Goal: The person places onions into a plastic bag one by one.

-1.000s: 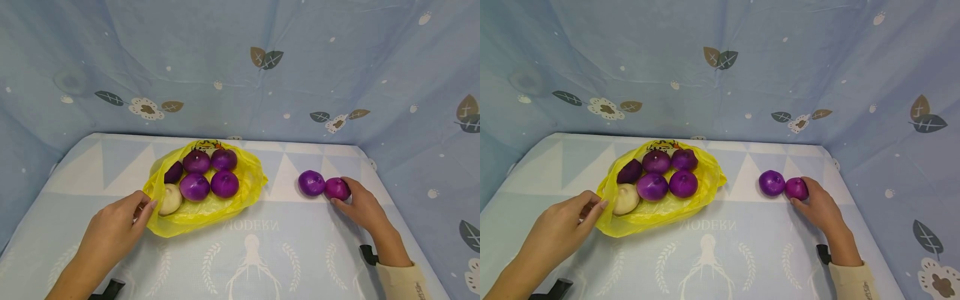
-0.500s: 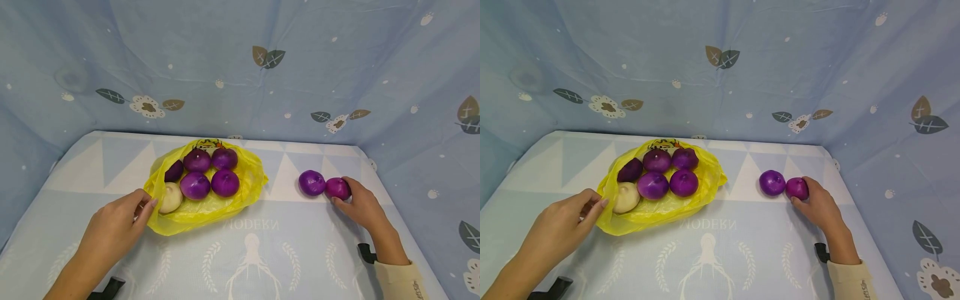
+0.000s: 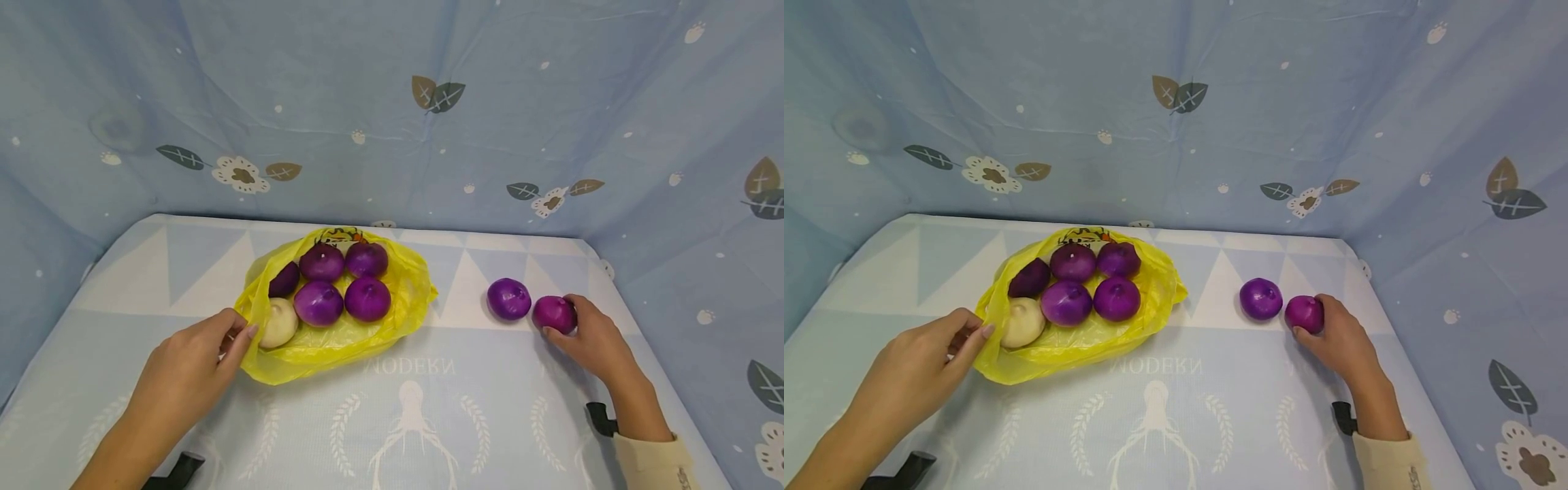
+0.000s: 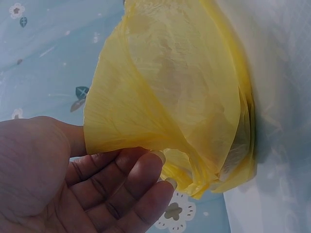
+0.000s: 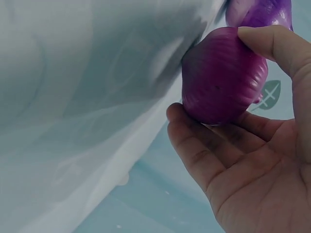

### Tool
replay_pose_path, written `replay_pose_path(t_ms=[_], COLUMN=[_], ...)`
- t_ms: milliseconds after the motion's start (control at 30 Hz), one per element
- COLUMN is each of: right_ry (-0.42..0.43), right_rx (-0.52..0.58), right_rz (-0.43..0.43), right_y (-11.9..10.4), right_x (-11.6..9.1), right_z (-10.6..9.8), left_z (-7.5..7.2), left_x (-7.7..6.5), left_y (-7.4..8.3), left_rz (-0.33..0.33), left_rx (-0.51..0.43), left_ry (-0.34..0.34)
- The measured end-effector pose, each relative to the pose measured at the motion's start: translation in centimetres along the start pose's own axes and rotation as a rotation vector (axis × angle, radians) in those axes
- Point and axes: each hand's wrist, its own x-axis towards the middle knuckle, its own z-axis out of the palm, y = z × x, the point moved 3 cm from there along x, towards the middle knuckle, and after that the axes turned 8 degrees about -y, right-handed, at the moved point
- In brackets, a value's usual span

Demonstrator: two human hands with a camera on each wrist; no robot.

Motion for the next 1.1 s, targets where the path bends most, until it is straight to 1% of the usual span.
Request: replay_pose_path(t_ms=[200,867,1100], right_ry=[-0.006,-0.037,-0.051], right_rx=[-0.005,-0.036,-0.054], right_rz=[0.026,0.051,0.062], right_y=[-0.3,-0.8,-1.0], right_x=[-0.4,-1.5,-2.0], right_z=[0.2,0.6,0.6], left_z=[0.0,0.0,0.0], left_x=[0.0,-0.1,-0.1], left_y=[0.0,0.0,0.0], left_rz=[-0.003,-0.009,-0.014], left_rx=[0.002,0.001,-0.003], left_ry=[0.004,0.0,-0.011])
